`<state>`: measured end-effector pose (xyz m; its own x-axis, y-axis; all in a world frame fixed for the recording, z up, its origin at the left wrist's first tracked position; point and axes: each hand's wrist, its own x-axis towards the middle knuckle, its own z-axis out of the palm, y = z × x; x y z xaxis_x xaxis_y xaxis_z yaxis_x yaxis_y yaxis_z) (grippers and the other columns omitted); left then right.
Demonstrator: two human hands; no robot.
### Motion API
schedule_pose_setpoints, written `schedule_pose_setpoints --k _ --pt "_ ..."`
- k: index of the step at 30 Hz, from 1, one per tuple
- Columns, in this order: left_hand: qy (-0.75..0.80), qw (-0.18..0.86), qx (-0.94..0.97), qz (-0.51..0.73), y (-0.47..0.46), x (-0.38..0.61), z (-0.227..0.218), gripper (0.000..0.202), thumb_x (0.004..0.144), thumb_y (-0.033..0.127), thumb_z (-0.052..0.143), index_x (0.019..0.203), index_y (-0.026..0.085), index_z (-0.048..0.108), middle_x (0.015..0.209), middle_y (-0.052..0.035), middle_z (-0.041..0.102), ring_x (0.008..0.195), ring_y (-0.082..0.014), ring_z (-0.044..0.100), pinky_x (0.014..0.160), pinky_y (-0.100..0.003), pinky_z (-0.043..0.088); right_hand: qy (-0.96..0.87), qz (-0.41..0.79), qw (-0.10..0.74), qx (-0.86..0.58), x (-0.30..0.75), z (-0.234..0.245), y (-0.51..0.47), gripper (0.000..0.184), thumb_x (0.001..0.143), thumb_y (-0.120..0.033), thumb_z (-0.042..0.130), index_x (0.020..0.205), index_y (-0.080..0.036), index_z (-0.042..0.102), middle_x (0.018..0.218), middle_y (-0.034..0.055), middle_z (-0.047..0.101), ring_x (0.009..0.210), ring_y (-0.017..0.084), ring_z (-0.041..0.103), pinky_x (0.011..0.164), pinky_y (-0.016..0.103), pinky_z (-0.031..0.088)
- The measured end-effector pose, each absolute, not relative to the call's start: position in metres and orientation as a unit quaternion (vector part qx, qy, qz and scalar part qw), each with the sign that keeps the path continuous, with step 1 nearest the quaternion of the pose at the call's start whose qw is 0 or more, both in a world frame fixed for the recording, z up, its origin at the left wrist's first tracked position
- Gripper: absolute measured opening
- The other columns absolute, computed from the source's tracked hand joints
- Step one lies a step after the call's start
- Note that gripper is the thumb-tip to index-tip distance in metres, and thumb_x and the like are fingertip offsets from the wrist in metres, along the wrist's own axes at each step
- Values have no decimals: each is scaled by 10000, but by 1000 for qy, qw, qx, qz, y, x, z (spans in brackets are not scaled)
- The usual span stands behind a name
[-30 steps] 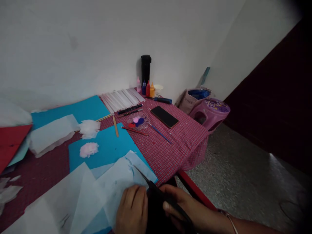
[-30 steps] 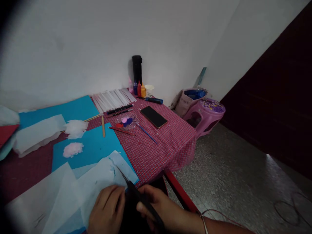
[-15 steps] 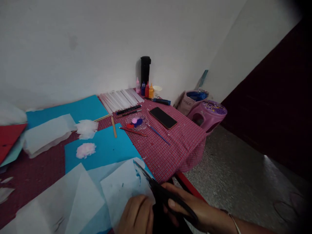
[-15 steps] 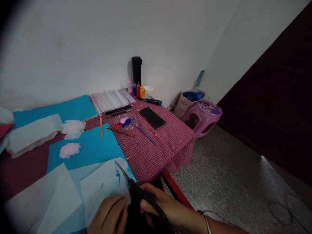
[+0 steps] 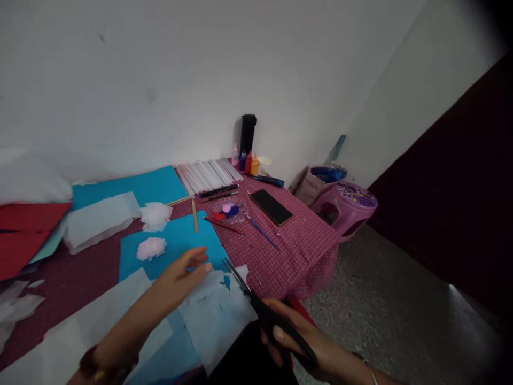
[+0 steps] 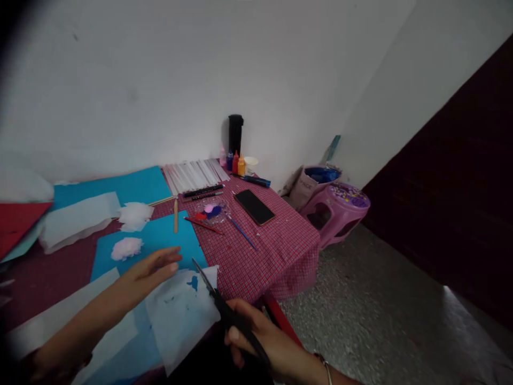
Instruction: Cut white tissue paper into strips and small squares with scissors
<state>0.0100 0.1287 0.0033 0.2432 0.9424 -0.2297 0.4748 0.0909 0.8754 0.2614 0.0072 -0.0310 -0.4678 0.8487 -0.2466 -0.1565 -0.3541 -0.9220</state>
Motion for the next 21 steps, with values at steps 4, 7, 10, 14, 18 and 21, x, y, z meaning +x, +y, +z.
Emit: schedule_pose_setpoints --k 4,7,10,14,18,21 --pt "531 556 595 235 143 12 2 427 760 521 626 1053 220 704 1142 -81 705 1069 -267 617 860 -319 474 -464 726 337 -379 265 -26 10 528 803 -595 619 1066 -146 527 830 8 526 566 45 470 489 168 331" --pt "501 599 577 238 149 12 1 410 796 542 588 919 186 748 955 -81 731 858 -207 632 698 -248 460 -476 723 330 -376 271 -15 14 570 771 -624 635 1068 -147 541 830 14 524 575 56 463 490 178 335" --pt "453 692 524 202 152 13 -3 475 807 586 542 700 162 730 661 -56 671 589 -153 561 576 -239 432 -500 716 313 -374 276 -5 18 600 745 -635 657 1085 -154 547 836 20 531 609 71 471 519 191 346" --pt "415 779 425 201 141 16 -10 411 754 553 634 599 172 657 544 -11 605 488 -120 521 505 -226 403 -518 708 307 -368 282 -7 21 620 735 -646 661 1099 -160 535 858 19 535 603 63 471 519 190 342" --pt "440 772 380 259 123 18 -12 276 610 378 819 673 174 644 572 48 594 491 -80 513 503 -191 394 -503 708 312 -385 285 -21 19 642 723 -650 674 1100 -151 528 793 -10 518 527 34 432 463 170 302" --pt "450 763 360 293 117 18 -11 271 587 336 838 690 158 662 569 45 603 485 -81 516 507 -198 404 -487 722 295 -393 285 -29 17 687 698 -636 706 1145 -147 526 733 -37 496 485 20 413 428 153 283"
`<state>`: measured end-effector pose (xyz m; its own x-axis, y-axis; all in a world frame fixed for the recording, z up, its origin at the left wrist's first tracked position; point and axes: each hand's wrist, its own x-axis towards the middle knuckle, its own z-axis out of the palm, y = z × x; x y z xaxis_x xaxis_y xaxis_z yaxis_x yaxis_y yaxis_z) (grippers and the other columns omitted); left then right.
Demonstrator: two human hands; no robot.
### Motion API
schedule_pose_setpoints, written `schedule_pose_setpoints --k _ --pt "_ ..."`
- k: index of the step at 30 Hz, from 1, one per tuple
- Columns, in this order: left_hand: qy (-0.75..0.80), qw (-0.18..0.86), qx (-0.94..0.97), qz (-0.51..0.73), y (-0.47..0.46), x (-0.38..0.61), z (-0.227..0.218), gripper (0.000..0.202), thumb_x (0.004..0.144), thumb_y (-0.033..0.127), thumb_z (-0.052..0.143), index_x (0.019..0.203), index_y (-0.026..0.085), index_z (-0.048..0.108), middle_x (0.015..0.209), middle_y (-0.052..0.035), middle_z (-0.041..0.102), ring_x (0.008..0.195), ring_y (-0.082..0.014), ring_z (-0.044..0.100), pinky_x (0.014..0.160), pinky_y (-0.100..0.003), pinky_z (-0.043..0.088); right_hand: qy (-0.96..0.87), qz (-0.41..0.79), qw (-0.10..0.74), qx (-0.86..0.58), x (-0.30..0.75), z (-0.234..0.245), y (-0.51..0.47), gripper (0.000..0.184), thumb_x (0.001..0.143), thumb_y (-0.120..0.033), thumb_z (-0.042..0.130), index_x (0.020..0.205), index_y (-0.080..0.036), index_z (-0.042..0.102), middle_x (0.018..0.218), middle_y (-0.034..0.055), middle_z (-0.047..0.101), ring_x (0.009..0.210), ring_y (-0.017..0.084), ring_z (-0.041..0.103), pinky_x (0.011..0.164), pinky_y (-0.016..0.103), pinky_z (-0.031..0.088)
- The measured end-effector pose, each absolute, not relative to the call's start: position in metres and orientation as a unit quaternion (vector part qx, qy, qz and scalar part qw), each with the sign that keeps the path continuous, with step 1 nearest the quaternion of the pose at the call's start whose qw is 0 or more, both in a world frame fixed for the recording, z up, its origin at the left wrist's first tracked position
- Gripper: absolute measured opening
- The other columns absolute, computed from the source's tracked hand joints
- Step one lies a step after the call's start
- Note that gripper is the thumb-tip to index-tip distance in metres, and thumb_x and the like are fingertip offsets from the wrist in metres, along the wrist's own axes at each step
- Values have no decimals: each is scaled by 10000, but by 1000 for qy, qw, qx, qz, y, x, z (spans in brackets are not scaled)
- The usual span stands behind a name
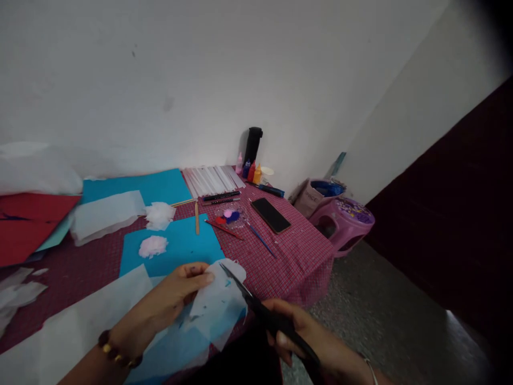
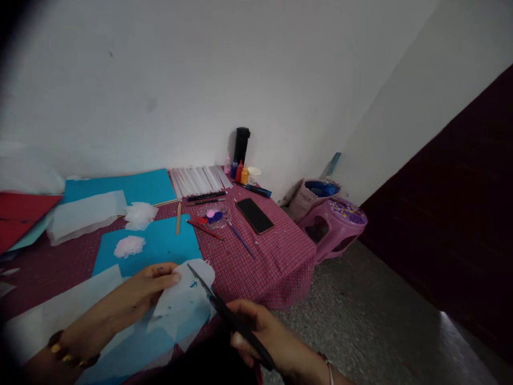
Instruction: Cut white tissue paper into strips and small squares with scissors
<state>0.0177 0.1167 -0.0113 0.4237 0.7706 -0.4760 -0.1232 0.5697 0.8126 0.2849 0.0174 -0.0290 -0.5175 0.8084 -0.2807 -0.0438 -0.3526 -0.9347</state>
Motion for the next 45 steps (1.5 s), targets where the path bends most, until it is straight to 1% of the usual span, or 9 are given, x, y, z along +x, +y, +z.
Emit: schedule_pose_setpoints --k 7,10,14,18,23,27,35,41,45 --pt "477 730 365 325 121 4 -12 213 686 319 780 840 181 727 686 7 694 573 -115 584 568 -221 445 -482 718 278 -419 288 -31 16 673 729 -629 682 1169 -149 508 723 -44 486 438 12 397 382 142 282" --pt "483 723 370 326 121 2 -8 227 676 312 788 853 182 734 714 2 703 604 -123 596 593 -225 453 -508 718 261 -398 291 -21 19 694 730 -655 663 1178 -151 499 783 -21 484 541 39 447 454 156 341" --pt "486 716 383 323 120 4 -3 248 652 338 800 827 182 719 653 22 663 535 -106 545 522 -210 416 -515 740 225 -369 292 -7 23 680 746 -648 653 1179 -151 486 867 5 483 661 67 467 548 181 369" --pt "478 729 400 282 116 8 -7 233 652 340 809 759 173 687 601 43 611 487 -79 490 482 -192 374 -502 751 232 -361 287 -5 27 693 741 -647 657 1188 -147 484 885 4 477 630 57 460 522 181 344" --pt "463 744 417 239 109 14 -9 242 707 365 770 847 177 710 672 24 655 531 -89 517 522 -203 388 -520 736 259 -349 281 -16 31 667 765 -630 645 1194 -141 497 859 -3 480 644 62 461 551 192 339" --pt "480 726 420 257 108 14 -4 274 681 395 780 843 183 720 673 19 669 522 -96 521 524 -211 398 -529 729 261 -349 283 -17 33 644 782 -623 632 1195 -149 493 859 -1 484 633 61 456 543 193 328" --pt "489 705 398 325 112 9 0 264 639 379 808 767 187 680 609 52 623 498 -90 494 491 -202 370 -513 739 249 -360 293 -6 28 642 729 -640 674 1104 -143 517 828 -7 487 603 54 449 535 190 332" --pt "475 720 417 286 108 9 -6 255 688 382 772 782 170 666 605 43 600 481 -82 469 488 -208 355 -518 743 257 -336 279 -19 36 620 746 -617 673 1103 -132 524 807 -12 501 577 43 459 499 177 309" --pt "462 725 422 288 108 8 -9 242 710 379 755 776 169 654 609 42 586 484 -77 467 494 -206 362 -508 738 264 -356 269 -27 43 620 728 -593 703 1110 -140 520 718 -47 483 503 35 443 453 166 320"
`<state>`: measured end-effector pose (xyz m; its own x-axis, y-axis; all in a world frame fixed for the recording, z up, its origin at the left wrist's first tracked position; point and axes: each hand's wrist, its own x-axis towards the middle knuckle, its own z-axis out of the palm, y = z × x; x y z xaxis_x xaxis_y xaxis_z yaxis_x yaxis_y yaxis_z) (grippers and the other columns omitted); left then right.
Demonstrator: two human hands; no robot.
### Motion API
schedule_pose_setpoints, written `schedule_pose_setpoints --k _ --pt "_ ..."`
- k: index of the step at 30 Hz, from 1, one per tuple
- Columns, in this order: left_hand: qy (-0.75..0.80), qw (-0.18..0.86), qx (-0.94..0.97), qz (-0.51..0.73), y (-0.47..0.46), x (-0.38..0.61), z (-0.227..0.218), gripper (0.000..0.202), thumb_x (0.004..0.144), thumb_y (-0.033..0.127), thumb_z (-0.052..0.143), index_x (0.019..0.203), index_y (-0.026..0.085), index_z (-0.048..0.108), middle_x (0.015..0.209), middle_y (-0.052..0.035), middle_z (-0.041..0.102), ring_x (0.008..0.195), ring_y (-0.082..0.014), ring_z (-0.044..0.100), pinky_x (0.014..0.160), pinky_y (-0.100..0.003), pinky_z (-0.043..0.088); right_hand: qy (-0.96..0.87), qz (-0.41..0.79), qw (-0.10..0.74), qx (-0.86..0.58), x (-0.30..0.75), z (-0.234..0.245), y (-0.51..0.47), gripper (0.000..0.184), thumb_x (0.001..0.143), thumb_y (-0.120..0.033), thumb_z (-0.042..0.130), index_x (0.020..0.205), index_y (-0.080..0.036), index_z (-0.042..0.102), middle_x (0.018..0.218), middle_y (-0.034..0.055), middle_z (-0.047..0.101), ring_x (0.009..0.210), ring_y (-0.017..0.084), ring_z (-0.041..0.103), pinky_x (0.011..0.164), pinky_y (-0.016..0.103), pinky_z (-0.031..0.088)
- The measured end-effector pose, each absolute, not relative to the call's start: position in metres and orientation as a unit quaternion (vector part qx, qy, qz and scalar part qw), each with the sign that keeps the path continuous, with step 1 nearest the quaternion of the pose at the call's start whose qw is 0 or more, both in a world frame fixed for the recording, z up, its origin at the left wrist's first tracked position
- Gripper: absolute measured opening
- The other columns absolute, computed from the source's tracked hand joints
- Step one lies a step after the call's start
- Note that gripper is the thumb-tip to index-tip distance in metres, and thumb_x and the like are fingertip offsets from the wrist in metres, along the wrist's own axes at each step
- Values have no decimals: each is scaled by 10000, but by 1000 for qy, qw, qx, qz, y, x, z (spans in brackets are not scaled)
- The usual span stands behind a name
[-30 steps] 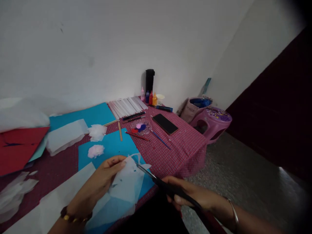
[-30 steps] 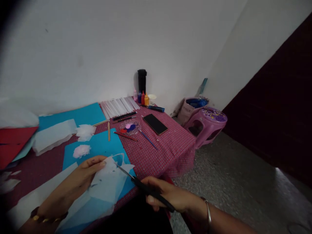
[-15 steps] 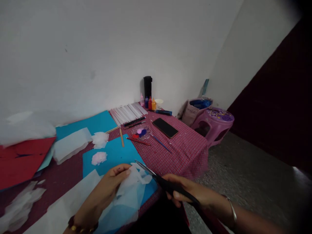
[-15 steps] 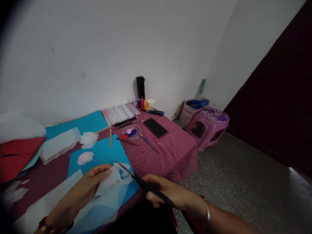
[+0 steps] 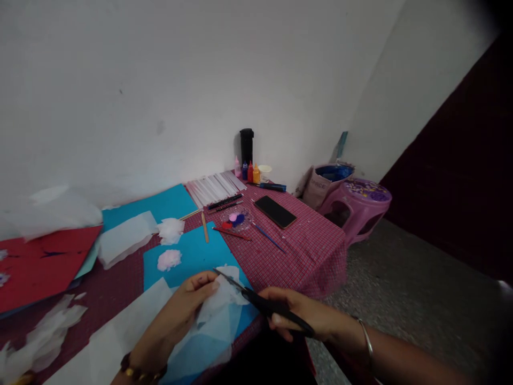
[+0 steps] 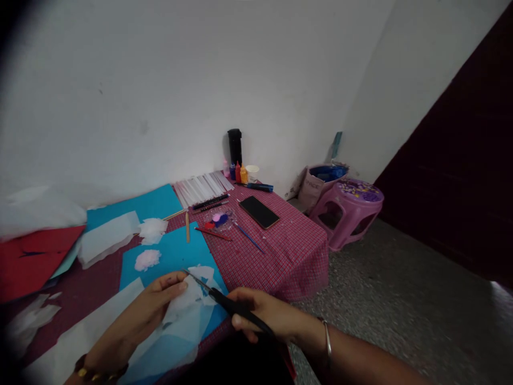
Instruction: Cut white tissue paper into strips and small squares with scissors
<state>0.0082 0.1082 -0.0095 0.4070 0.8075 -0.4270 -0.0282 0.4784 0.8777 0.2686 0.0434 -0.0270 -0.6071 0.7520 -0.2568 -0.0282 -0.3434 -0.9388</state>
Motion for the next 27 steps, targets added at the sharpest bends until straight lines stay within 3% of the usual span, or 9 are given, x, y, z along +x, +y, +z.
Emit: schedule_pose_setpoints --k 4,8,13,15,17,20,23,27 --pt "481 714 406 308 107 12 -4 259 679 361 779 750 169 620 596 57 551 490 -79 476 478 -199 377 -490 741 295 -353 269 -32 46 582 751 -601 678 1076 -149 507 745 -40 499 467 27 441 419 162 307" --pt "511 679 394 350 115 10 4 314 658 400 773 760 191 563 589 74 521 494 -93 497 469 -210 413 -480 742 350 -311 280 -34 44 519 827 -610 587 1030 -137 524 882 25 537 606 59 506 523 192 359" --pt "551 600 424 396 147 -13 31 421 544 411 820 780 185 555 589 76 567 486 -90 510 467 -198 414 -477 730 373 -317 292 -27 41 520 826 -629 573 989 -135 550 851 32 537 643 90 502 571 223 386" --pt "574 547 458 401 156 -22 51 367 611 422 783 794 175 582 563 71 563 465 -83 479 441 -180 362 -475 726 378 -323 295 -24 38 527 818 -639 574 961 -133 556 823 27 534 630 93 501 564 225 382" --pt "612 425 547 382 159 -25 69 309 730 455 680 836 173 614 579 56 572 487 -98 480 449 -192 348 -472 726 377 -328 298 -25 32 521 816 -630 583 956 -128 559 819 28 535 623 90 503 556 220 373" --pt "616 242 665 347 148 -18 76 247 783 417 631 840 178 657 698 28 637 626 -138 561 554 -228 418 -454 738 370 -335 305 -30 21 483 830 -585 596 1003 -135 557 849 32 535 613 83 503 537 209 367" --pt "545 159 764 307 123 0 53 181 830 363 593 838 199 669 786 13 669 720 -162 623 660 -264 475 -433 752 358 -344 310 -35 8 474 839 -559 596 1083 -154 551 894 39 534 625 89 504 525 208 375" --pt "458 83 852 241 80 28 4 185 918 235 472 912 199 653 787 -10 639 729 -167 633 663 -280 501 -449 740 337 -371 313 -39 -7 464 850 -548 586 1121 -172 565 909 40 533 661 94 493 581 222 385"
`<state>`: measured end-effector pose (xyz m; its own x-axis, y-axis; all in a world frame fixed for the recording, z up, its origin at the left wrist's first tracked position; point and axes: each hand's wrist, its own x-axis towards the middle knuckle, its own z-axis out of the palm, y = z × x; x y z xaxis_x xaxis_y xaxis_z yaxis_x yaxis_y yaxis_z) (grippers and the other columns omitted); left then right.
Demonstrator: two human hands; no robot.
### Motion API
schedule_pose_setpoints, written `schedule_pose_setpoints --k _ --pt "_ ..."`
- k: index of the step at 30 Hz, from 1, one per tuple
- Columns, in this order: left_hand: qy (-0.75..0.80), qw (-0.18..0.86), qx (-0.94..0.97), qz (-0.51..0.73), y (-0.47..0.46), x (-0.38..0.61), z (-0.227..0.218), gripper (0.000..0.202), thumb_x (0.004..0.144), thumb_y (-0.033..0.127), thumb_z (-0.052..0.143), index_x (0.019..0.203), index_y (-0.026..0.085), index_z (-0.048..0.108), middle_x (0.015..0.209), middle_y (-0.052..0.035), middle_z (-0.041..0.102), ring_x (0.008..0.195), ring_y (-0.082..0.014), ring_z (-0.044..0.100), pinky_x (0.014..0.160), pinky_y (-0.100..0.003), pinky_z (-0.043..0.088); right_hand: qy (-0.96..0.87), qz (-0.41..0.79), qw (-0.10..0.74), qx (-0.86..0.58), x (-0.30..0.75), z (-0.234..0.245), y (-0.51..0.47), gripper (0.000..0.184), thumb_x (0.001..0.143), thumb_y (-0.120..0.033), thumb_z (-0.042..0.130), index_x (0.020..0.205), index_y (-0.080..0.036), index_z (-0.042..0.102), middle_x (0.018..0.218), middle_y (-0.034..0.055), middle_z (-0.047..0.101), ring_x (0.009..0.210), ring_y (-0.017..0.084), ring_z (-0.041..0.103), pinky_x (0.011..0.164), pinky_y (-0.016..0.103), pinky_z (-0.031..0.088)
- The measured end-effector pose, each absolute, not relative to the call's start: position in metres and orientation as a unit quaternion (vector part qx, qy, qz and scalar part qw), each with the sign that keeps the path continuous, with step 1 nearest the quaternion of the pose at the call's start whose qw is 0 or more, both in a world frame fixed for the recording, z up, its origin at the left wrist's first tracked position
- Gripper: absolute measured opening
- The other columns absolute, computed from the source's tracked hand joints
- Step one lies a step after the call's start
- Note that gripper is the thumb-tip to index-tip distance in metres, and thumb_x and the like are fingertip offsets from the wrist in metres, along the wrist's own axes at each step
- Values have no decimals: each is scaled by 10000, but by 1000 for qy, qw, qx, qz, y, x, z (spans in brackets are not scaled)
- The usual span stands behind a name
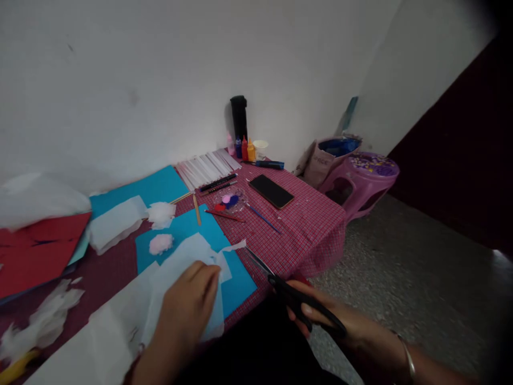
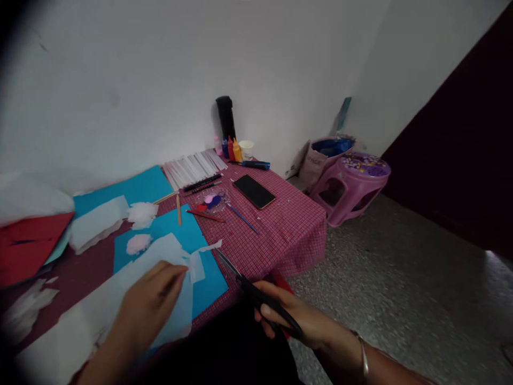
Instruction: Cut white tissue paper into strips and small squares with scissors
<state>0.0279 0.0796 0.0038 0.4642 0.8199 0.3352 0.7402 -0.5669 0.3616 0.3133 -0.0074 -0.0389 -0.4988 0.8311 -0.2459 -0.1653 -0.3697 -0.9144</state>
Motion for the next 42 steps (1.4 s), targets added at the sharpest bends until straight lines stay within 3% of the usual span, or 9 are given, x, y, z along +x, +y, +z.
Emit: schedule_pose_setpoints --k 6,11,14,19,23,32,42 --pt "466 46 848 249 29 65 -43 202 935 126 435 1003 183 616 809 -32 629 729 -173 623 680 -306 520 -441 779 236 -378 326 -45 -29 666 771 -590 663 1286 -206 489 963 40 531 826 143 515 718 261 413" --pt "427 104 846 303 3 62 -45 306 948 289 471 1201 134 544 1013 -83 678 909 -175 651 777 -284 543 -442 801 193 -354 334 -41 -39 759 759 -657 623 1326 -175 474 1054 82 560 981 212 541 848 334 422" --pt "384 58 860 331 -6 36 -40 257 925 236 516 1152 137 584 1018 -81 692 942 -172 648 801 -272 531 -444 799 192 -356 333 -42 -42 752 785 -642 606 1350 -172 448 1092 96 566 1019 222 544 874 349 420" --pt "368 -15 861 352 -8 22 -46 161 819 159 673 979 140 656 867 -67 707 818 -201 642 802 -363 497 -452 790 188 -370 323 -39 -41 745 782 -639 613 1325 -156 451 1070 95 559 973 207 542 849 346 421" --pt "392 -49 851 346 -6 37 -63 170 840 113 628 1001 153 668 937 -86 727 863 -234 653 918 -473 438 -445 789 179 -385 312 -34 -38 768 765 -626 646 1329 -151 433 1027 73 549 919 180 531 807 313 422" --pt "369 -63 845 383 -2 48 -67 133 848 67 579 897 159 661 791 -58 707 766 -185 625 821 -383 450 -441 778 194 -403 299 -29 -43 726 775 -641 622 1284 -145 474 1019 64 546 873 153 542 776 302 428" --pt "324 -48 864 383 -12 54 -85 205 861 62 521 958 151 679 792 -59 710 793 -201 624 864 -395 424 -412 760 221 -451 297 -20 -55 715 713 -675 659 1185 -154 526 906 20 534 754 112 501 655 244 380"
